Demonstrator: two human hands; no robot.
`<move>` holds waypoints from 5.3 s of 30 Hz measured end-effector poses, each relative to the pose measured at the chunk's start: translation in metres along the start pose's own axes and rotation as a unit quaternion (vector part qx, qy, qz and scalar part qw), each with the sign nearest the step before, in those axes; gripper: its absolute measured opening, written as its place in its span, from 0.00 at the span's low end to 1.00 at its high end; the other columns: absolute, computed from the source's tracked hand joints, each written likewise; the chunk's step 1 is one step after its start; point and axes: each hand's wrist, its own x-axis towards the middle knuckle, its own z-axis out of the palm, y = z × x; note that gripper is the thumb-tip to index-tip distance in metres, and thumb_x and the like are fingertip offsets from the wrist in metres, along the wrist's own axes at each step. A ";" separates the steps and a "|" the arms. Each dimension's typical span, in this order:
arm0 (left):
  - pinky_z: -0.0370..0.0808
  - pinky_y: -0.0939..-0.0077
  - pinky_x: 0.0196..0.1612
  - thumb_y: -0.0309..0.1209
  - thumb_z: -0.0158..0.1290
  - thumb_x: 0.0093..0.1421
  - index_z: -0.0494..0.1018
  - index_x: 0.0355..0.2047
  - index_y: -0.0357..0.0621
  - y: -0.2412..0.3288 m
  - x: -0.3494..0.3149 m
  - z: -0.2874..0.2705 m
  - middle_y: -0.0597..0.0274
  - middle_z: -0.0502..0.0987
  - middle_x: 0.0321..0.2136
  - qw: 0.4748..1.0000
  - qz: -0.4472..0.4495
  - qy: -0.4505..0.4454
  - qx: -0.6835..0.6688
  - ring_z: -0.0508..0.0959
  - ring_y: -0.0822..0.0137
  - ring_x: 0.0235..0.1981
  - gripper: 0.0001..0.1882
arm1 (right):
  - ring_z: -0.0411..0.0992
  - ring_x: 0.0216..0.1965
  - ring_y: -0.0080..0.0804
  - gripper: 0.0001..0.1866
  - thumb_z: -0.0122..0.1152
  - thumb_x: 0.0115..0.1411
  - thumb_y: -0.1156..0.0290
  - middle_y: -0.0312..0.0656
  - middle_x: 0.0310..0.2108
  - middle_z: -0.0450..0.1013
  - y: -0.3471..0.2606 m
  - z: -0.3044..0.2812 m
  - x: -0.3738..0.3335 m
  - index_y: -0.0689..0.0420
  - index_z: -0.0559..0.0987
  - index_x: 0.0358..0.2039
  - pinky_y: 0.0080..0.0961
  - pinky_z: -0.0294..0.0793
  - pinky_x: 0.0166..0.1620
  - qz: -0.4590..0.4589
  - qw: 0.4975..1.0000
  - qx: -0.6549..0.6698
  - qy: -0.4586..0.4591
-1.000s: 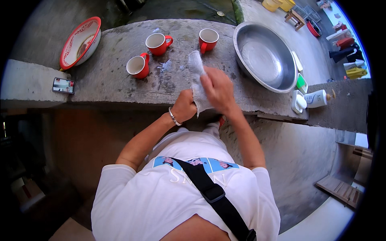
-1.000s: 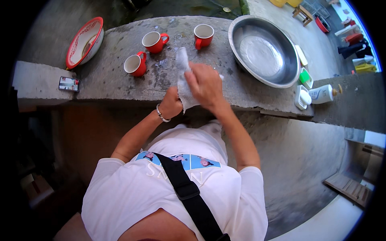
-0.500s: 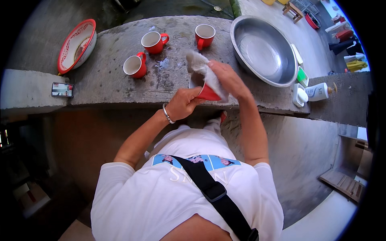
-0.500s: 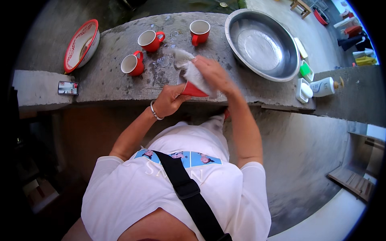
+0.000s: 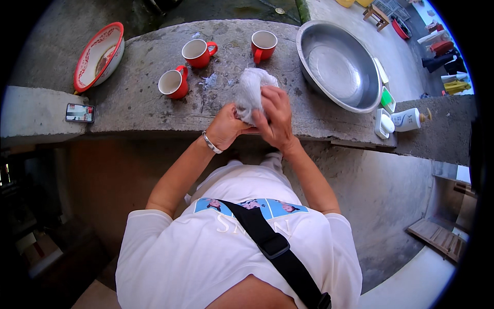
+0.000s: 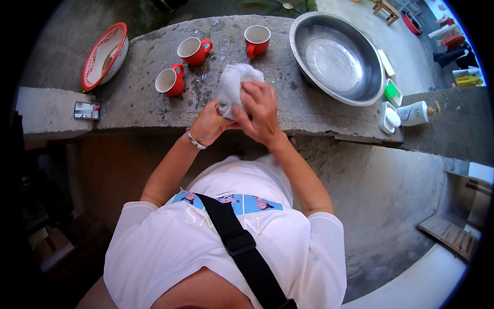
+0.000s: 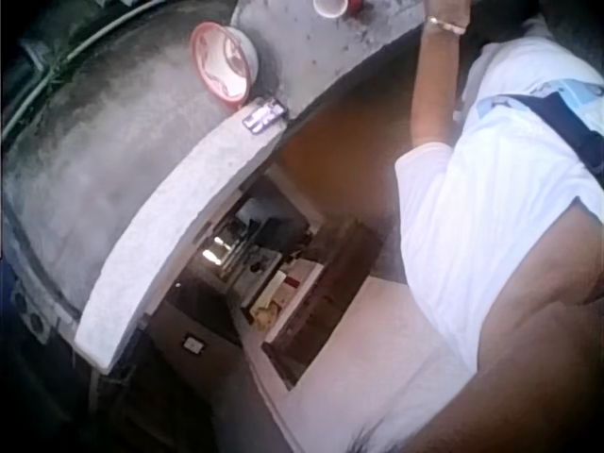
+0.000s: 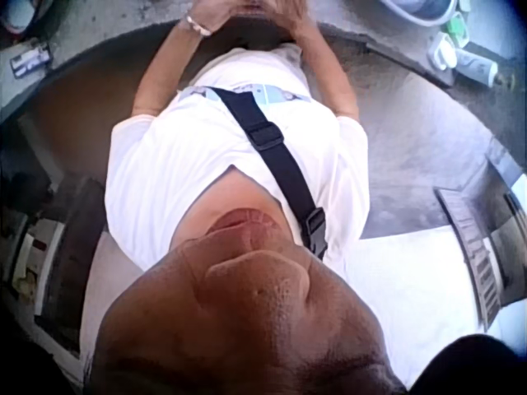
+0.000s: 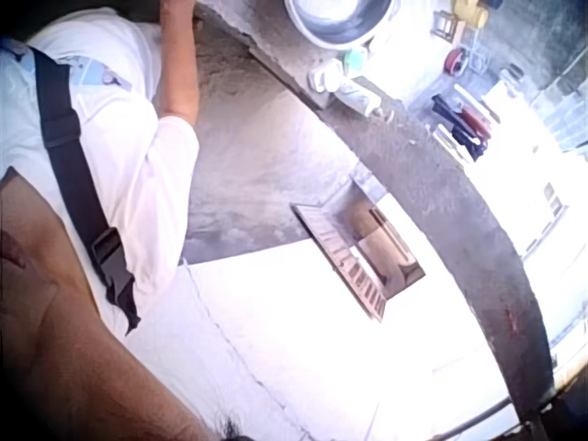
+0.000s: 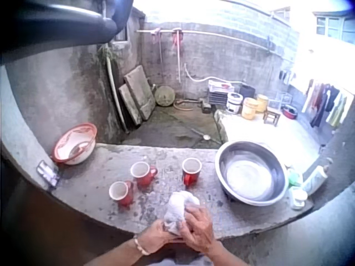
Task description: The person dries several red ceramic mugs using a white cloth. They wipe the exterior and interior of each mug thoroughly, handling them one at a time, and place the dried mugs on a concrete ledge next to a metal basin.
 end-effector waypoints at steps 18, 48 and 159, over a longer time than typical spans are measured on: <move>0.72 0.78 0.47 0.24 0.55 0.56 0.69 0.48 0.36 -0.001 -0.002 -0.012 0.65 0.74 0.42 0.971 0.050 -0.055 0.227 0.73 0.76 0.44 0.18 | 0.72 0.45 0.29 0.19 0.43 0.66 0.62 0.42 0.45 0.72 0.030 -0.012 0.015 0.63 0.70 0.49 0.29 0.70 0.50 0.469 0.667 0.575 0.070; 0.72 0.81 0.42 0.27 0.57 0.56 0.74 0.36 0.35 0.004 -0.009 -0.011 0.66 0.77 0.33 0.953 0.044 -0.031 0.299 0.74 0.78 0.37 0.09 | 0.70 0.38 0.20 0.21 0.62 0.53 0.72 0.35 0.39 0.73 0.011 -0.012 0.000 0.59 0.73 0.49 0.20 0.70 0.43 0.399 0.788 0.430 -0.186; 0.71 0.71 0.48 0.49 0.42 0.63 0.66 0.49 0.40 0.031 0.001 -0.010 0.57 0.74 0.42 0.989 0.094 0.087 -0.080 0.74 0.67 0.45 0.25 | 0.71 0.40 0.28 0.15 0.62 0.53 0.72 0.42 0.41 0.73 -0.042 0.008 0.007 0.61 0.73 0.41 0.28 0.70 0.45 0.300 0.874 0.377 -0.064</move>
